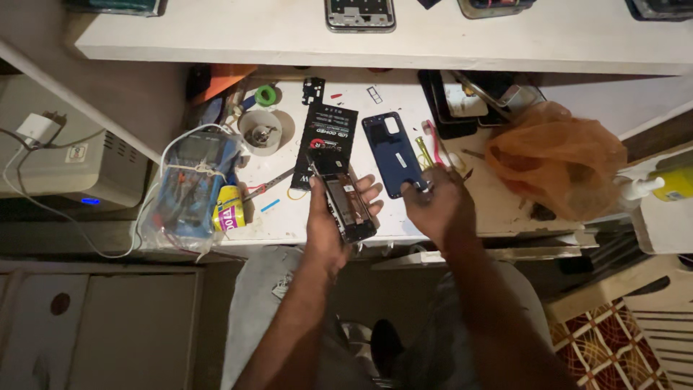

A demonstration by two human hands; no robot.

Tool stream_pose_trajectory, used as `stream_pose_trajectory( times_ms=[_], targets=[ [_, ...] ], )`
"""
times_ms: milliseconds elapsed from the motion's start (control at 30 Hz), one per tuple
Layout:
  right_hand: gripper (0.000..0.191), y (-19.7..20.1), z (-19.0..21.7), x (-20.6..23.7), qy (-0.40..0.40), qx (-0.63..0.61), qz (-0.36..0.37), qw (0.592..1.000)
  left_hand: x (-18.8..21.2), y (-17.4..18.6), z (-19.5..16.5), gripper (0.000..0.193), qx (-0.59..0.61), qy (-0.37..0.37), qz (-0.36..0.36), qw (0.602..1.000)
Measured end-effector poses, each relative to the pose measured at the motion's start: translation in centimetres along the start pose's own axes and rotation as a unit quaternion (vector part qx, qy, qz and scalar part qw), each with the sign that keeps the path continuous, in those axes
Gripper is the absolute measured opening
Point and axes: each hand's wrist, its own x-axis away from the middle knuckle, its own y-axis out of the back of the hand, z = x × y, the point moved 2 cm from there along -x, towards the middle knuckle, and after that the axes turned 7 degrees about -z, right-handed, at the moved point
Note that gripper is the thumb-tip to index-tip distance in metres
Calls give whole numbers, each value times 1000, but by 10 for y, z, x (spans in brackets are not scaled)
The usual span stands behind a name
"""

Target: The person assembles a smartphone by inserting a battery into the back cover, snapping the cover onto the phone body, and testing the device. They then insert a SIM card and a microSD card into the phone's tray, reinsert the tray, and verify the phone's functionality.

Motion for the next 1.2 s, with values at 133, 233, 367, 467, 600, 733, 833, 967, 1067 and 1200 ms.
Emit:
stream_pose_trajectory(
  times_ms=[133, 233, 367, 467, 600, 733, 833, 967, 1067, 1200],
  targets=[
    [47, -15, -6, 1, -11, 22, -46, 999, -1, 1, 1, 79, -16, -10, -3, 1000],
    [47, -21, -9, -1, 41, 40, -73, 996, -1, 2, 1, 81, -3, -8, -3, 1000],
    [46, -29, -19, -3, -3, -15, -46, 999, -2, 4, 0, 89, -4, -9, 7, 1000],
    [42, -36, -22, -3, 1, -73, -50, 996, -1, 6, -1, 90, -13, -25, 11, 1000],
    [27, -47, -27, 3, -50, -194, -39, 979, -1, 8, -2, 91, -12, -14, 0, 1000],
    [15, -54, -22, 14, -26, -333, -66, 940, -2, 8, -1, 93, 7, -10, 8, 1000],
    [13, -47, -13, 19, 39, -318, -89, 943, -2, 7, 0, 95, 15, -16, 30, 999],
    [16, -27, 16, 34, 226, -184, -142, 946, -2, 9, 0, 91, 13, 0, -5, 1000],
    [20, -14, 34, 47, 232, -168, -120, 951, -3, 11, 2, 90, 10, 4, -11, 1000],
    [21, -9, 48, 51, 253, -156, -130, 946, -3, 17, 6, 76, -42, 17, -56, 997]
  ],
)
